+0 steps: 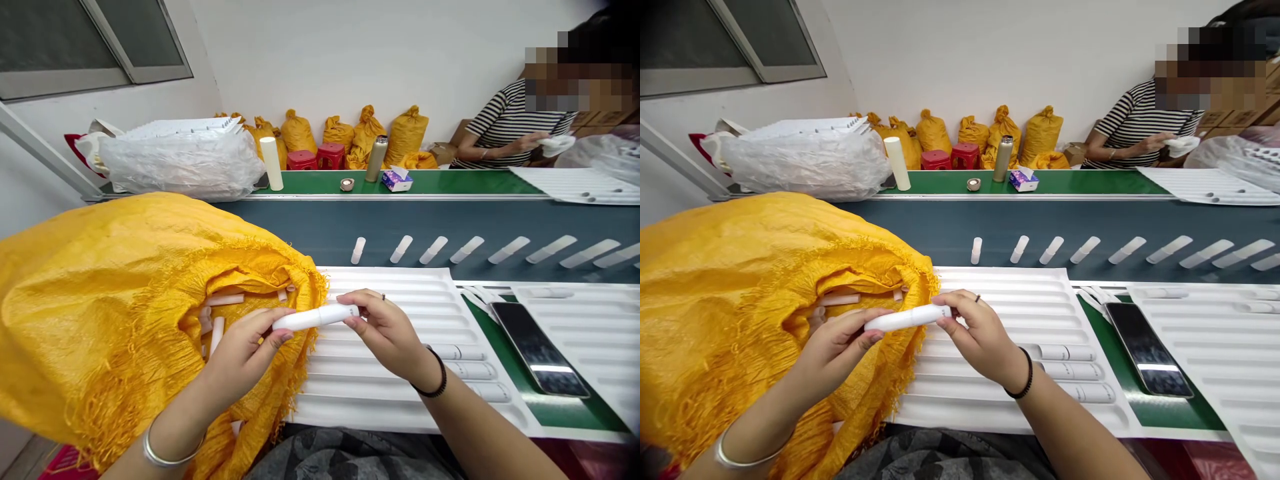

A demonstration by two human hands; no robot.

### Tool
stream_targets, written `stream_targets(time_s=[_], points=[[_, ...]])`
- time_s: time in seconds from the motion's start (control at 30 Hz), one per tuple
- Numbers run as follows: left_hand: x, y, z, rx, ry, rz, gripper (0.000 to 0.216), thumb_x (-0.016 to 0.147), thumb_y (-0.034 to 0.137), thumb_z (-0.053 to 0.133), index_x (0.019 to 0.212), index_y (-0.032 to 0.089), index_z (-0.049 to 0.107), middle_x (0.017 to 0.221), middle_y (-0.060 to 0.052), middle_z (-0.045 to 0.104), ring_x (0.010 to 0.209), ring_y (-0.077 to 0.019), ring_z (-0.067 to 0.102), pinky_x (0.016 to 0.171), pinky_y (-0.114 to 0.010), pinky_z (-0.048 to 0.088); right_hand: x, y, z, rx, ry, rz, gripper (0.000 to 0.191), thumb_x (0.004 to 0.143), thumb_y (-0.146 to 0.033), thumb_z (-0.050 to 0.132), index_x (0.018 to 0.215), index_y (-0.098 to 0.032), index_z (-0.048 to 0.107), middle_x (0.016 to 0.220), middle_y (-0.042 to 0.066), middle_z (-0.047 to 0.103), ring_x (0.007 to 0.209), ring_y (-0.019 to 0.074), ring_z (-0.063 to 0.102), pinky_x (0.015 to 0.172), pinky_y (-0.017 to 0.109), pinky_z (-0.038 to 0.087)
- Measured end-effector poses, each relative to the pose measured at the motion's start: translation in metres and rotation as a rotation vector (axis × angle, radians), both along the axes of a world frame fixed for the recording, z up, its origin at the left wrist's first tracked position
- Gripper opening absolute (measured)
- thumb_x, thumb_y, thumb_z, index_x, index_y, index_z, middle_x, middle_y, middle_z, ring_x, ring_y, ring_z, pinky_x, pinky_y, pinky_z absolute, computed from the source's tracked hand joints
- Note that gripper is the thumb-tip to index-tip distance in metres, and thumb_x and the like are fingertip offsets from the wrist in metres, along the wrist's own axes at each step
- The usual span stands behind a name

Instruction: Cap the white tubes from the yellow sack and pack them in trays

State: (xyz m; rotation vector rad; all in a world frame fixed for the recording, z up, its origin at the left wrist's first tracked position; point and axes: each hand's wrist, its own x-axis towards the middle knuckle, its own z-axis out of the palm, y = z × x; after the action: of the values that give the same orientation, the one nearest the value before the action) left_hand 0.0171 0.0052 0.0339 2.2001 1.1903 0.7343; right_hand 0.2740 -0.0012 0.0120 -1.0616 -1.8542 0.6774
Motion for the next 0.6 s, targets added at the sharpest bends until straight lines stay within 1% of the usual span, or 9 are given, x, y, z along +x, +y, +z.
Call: stream_targets(time_s=[0.13, 0.3, 0.37, 0.6], points=[[0.0016, -0.0018, -0.0003, 0.087, 0.029, 0.008, 0.025, 0.091, 0.027, 0.05, 0.112, 0.018, 0.06, 0.103, -0.006, 0.069, 0.091, -0.0164, 0.065, 0.079, -0.025, 0.05, -0.0021, 0.0013, -0.0007, -0.1, 0.027, -0.027, 0.024, 0.09, -0.032, 0.054, 0.111, -0.023, 0.061, 0.093, 0.006, 0.064, 0.078, 0.0163, 0.06, 0.069, 0.029, 0.051], [0.0042, -0.004, -0.0018, 0.233, 0.085, 0.012, 0.024, 0.09, 0.023, 0.052, 0.113, 0.016, 0.058, 0.102, -0.006, 0.068, 0.092, -0.0166, 0.063, 0.083, -0.026, 0.048, -0.0046, 0.0019, -0.0039, -0.32, 0.151, -0.02, 0.029, 0.09, -0.04, 0.053, 0.108, -0.02, 0.063, 0.076, 0.003, 0.061, 0.066, 0.0141, 0.057, 0.06, 0.026, 0.049], [0.0045, -0.005, -0.0031, 0.286, 0.094, 0.007, 0.025, 0.09, 0.021, 0.052, 0.113, 0.015, 0.057, 0.1, -0.006, 0.067, 0.092, -0.0165, 0.062, 0.084, -0.026, 0.047, -0.0053, 0.0021, -0.0042, -0.382, 0.212, -0.001, 0.03, 0.09, -0.041, 0.053, 0.108, -0.02, 0.063, 0.074, 0.002, 0.059, 0.064, 0.0132, 0.056, 0.059, 0.025, 0.048], [0.0036, -0.0077, -0.0071, 0.392, 0.109, -0.01, 0.027, 0.089, 0.017, 0.053, 0.116, 0.014, 0.054, 0.102, -0.007, 0.065, 0.095, -0.017, 0.059, 0.087, -0.027, 0.045, -0.0094, 0.0039, -0.0053, -0.485, 0.313, 0.017, 0.032, 0.087, -0.043, 0.056, 0.103, -0.016, 0.062, 0.071, 0.001, 0.057, 0.062, 0.012, 0.056, 0.058, 0.024, 0.049]])
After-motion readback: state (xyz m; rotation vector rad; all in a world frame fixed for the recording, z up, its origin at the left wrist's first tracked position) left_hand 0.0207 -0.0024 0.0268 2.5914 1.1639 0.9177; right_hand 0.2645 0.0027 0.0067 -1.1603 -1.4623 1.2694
